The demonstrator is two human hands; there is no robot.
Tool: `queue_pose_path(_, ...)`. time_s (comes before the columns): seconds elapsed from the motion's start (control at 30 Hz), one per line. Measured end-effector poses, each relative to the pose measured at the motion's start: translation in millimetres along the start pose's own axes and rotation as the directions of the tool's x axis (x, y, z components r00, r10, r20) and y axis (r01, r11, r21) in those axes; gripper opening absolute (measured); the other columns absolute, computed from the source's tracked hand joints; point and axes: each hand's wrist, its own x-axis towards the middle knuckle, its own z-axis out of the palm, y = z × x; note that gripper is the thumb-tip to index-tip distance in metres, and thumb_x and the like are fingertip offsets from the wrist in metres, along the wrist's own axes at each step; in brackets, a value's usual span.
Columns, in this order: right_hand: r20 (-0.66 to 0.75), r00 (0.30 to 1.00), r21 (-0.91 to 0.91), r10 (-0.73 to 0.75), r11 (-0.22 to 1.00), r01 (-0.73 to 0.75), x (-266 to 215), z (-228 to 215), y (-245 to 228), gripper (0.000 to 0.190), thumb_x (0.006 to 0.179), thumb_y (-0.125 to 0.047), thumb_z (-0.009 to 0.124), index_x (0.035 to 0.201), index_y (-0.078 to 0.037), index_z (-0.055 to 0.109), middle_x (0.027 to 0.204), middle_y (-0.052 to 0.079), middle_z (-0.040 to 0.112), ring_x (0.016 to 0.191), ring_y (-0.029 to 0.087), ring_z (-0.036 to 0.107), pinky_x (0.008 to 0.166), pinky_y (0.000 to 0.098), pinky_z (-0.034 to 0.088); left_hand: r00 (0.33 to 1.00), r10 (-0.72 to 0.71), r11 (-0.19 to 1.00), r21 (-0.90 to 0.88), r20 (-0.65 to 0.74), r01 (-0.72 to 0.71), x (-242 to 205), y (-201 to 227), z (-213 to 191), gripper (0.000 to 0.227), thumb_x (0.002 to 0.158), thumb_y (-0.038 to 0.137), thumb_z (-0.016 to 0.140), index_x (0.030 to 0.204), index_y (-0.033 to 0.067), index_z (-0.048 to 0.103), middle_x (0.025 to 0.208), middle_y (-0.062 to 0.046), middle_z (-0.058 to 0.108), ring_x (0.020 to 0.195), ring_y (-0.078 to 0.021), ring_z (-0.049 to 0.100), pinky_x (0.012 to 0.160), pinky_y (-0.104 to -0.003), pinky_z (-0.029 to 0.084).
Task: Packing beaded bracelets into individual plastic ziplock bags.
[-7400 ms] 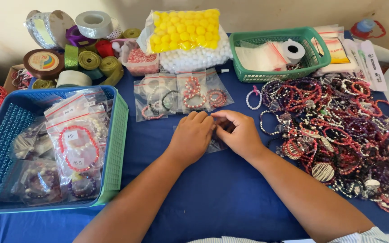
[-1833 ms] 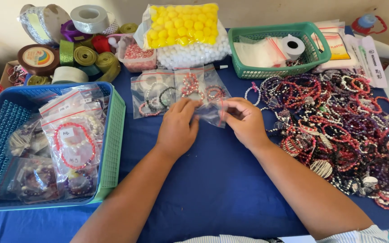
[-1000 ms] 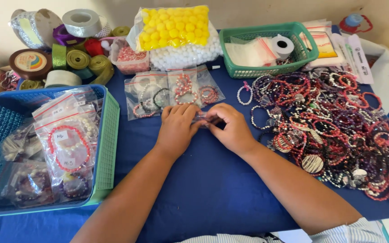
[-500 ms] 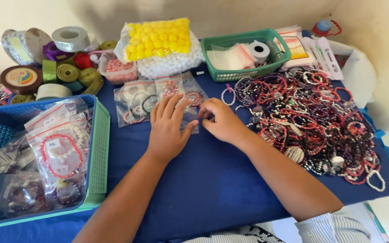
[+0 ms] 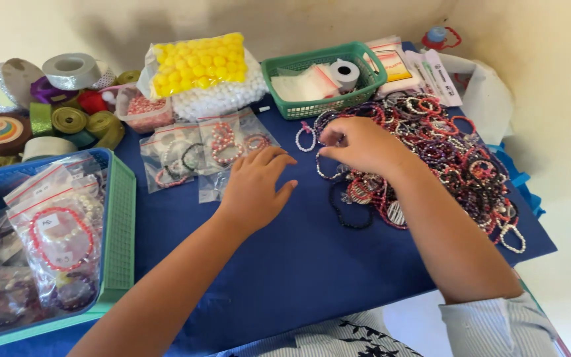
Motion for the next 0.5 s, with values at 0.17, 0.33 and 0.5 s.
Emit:
queue_pose_path(0.17, 0.067, 0.982, -0.126, 0.174, 0.978, -0.165, -9.1, -19.5, 5.4, 0.021, 0.085, -0.027, 0.077, 0.099, -0.011, 0.077, 0.087, 0.01, 0.078, 0.079, 0.024, 0.076, 0.075, 0.038, 0.058, 0.999, 0.022, 1.0, -0.016, 0.035, -0.021, 26.5, 2.6, 33.3, 0.024, 0.084, 0.025, 0.075, 0.106, 0.0168, 0.07, 0.112, -0.003, 0.068, 0.114, -0.0294, 0.061, 0.096, -0.047, 0.046)
queue_pose_path(0.33, 0.088, 0.989, -0.219, 0.118, 0.971, -0.097, -2.6, -16.4, 44.3, 0.021, 0.084, -0.029, 0.078, 0.094, -0.01, 0.079, 0.086, 0.008, 0.078, 0.078, 0.023, 0.074, 0.073, 0.0384, 0.057, 0.994, 0.011, 0.998, -0.055, 0.11, -0.005, 51.8, 4.9, 72.3, 0.019, 0.083, 0.023, 0.075, 0.102, 0.0191, 0.072, 0.11, -0.002, 0.068, 0.112, -0.0278, 0.063, 0.093, -0.047, 0.048)
queue_pose_path(0.5, 0.117, 0.975, -0.266, 0.189, 0.952, -0.152, -3.2, -12.8, 57.0, 0.02, 0.083, -0.028, 0.074, 0.097, -0.015, 0.081, 0.087, 0.006, 0.078, 0.078, 0.023, 0.075, 0.075, 0.039, 0.058, 0.991, 0.075, 0.994, -0.085, 0.109, -0.066, 62.8, 6.8, 101.8, 0.029, 0.08, 0.021, 0.073, 0.109, 0.0203, 0.074, 0.111, -0.002, 0.068, 0.112, -0.0287, 0.062, 0.09, -0.049, 0.047)
